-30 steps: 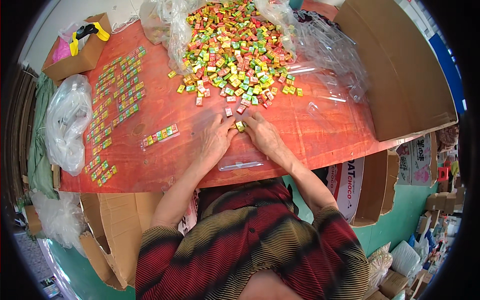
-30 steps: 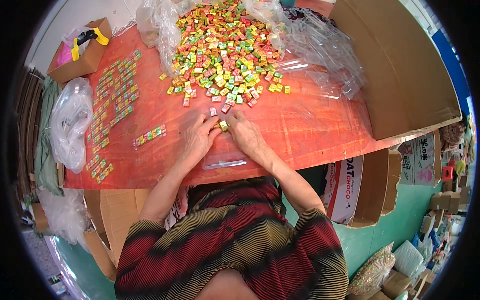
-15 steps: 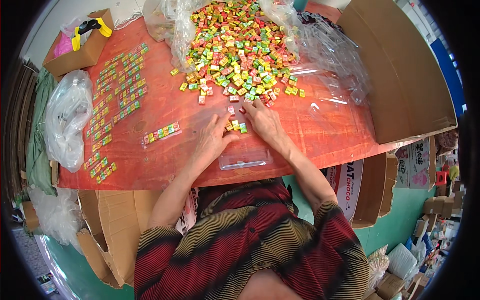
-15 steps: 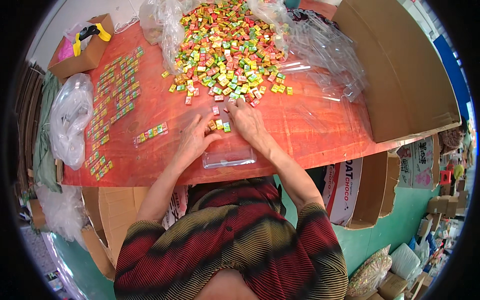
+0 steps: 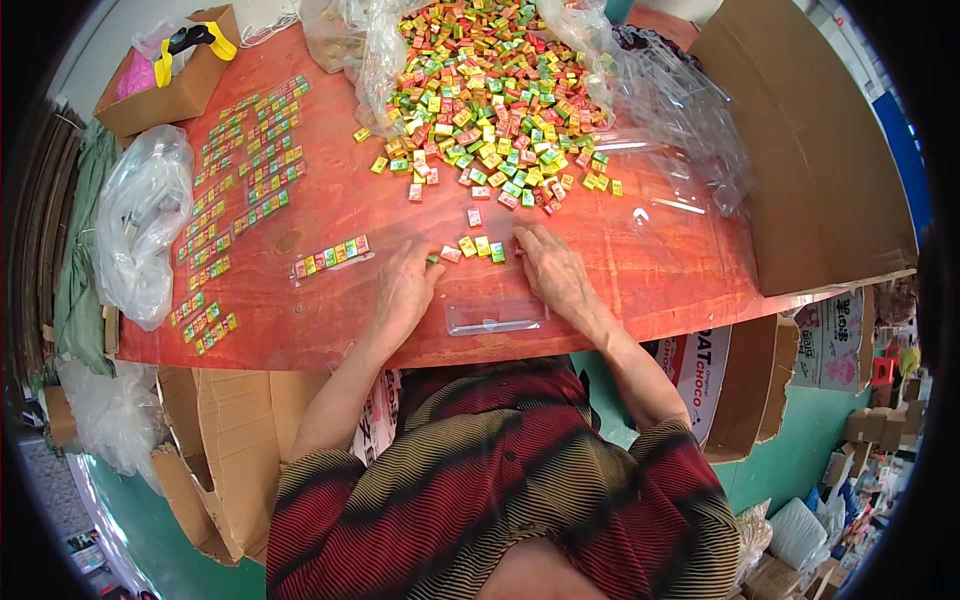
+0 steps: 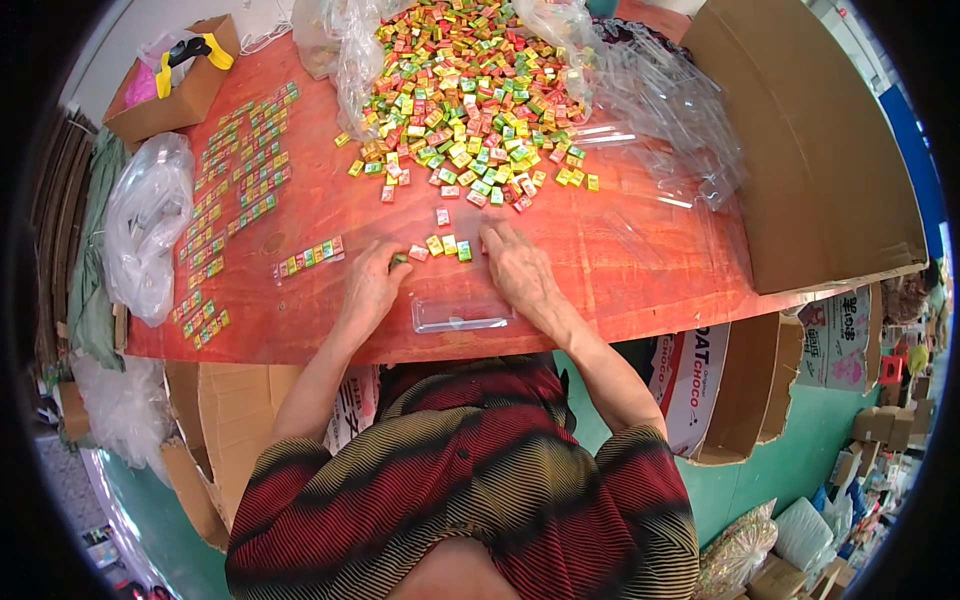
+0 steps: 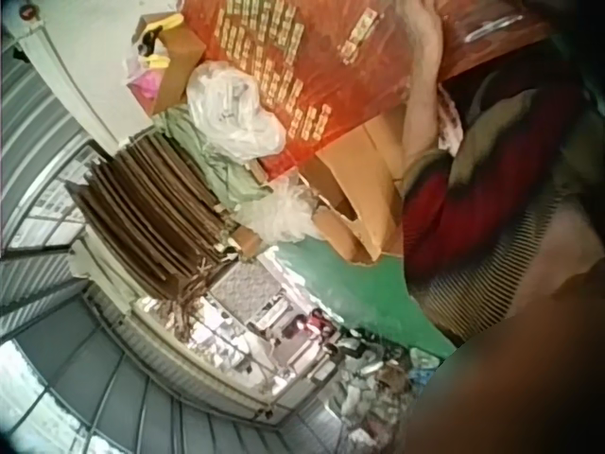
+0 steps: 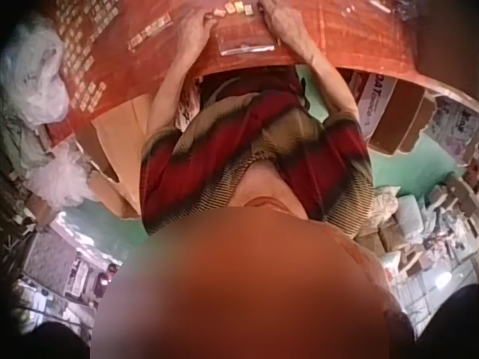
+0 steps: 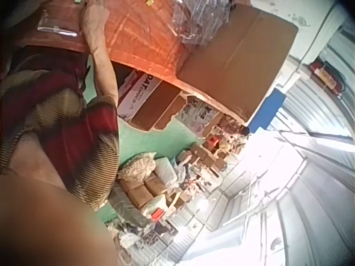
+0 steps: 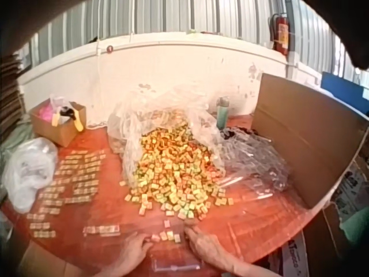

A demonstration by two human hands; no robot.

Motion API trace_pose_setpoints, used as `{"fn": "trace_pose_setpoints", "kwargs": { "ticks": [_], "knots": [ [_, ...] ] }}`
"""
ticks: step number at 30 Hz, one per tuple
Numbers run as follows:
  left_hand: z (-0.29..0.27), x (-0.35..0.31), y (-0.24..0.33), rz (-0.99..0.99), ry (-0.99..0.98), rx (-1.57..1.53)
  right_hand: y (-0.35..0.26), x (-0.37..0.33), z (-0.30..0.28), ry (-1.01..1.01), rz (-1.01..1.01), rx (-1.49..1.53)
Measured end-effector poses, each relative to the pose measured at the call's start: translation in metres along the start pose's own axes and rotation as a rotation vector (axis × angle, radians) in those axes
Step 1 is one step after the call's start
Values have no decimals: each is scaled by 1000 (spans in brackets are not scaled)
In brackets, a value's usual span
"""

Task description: The person is sorting and packing small colorful packets into plastic bags on a table.

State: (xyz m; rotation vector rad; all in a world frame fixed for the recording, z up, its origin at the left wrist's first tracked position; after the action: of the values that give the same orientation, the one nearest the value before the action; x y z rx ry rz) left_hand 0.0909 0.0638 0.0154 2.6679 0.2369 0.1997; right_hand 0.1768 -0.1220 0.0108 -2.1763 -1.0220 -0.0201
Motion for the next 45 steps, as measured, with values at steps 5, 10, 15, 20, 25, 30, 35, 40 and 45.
{"fn": "trace_pose_setpoints", "kwargs": {
  "ticks": [5, 10, 15, 20, 25, 30, 35, 40, 45],
  "knots": [
    [1, 13, 0, -108, -7, -88, -8, 5, 4, -54, -25, 5],
    [1, 12, 4, 5, 47, -99, -9, 5, 2, -126, 52, 119],
    [1, 12, 10, 50, 20, -77, -10, 10, 6, -145, 25, 101],
    [8, 25, 3, 94, -4, -106, -17, 16, 8, -206, 102, 107],
    [12, 26, 2, 95, -63, -114, -16, 17, 13, -154, 13, 29],
    [4, 14, 6, 85, 1, -62, -21, 15, 8, -106, -10, -44],
    [-4, 10, 1, 18, -27, -13, -42, 24, 13, 51, -156, -188],
    [-5, 1, -5, -3, 56, 7, -49, 35, 51, -4, -300, -181],
    [-2, -5, -6, -56, 108, -5, -60, 42, 59, 5, -235, -176]
  ]
}}
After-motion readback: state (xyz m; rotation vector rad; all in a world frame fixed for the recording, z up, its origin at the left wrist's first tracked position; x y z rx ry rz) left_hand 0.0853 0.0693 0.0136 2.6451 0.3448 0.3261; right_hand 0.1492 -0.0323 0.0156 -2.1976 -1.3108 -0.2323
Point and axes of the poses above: each hand's wrist, its own x-axis towards the middle knuckle, its own z-axis out of the palm, y = z × x, the point moved 3 cm from there along x, towards the middle knuckle, and after that the axes turned 10 degrees about x, right-handed, at the moved point
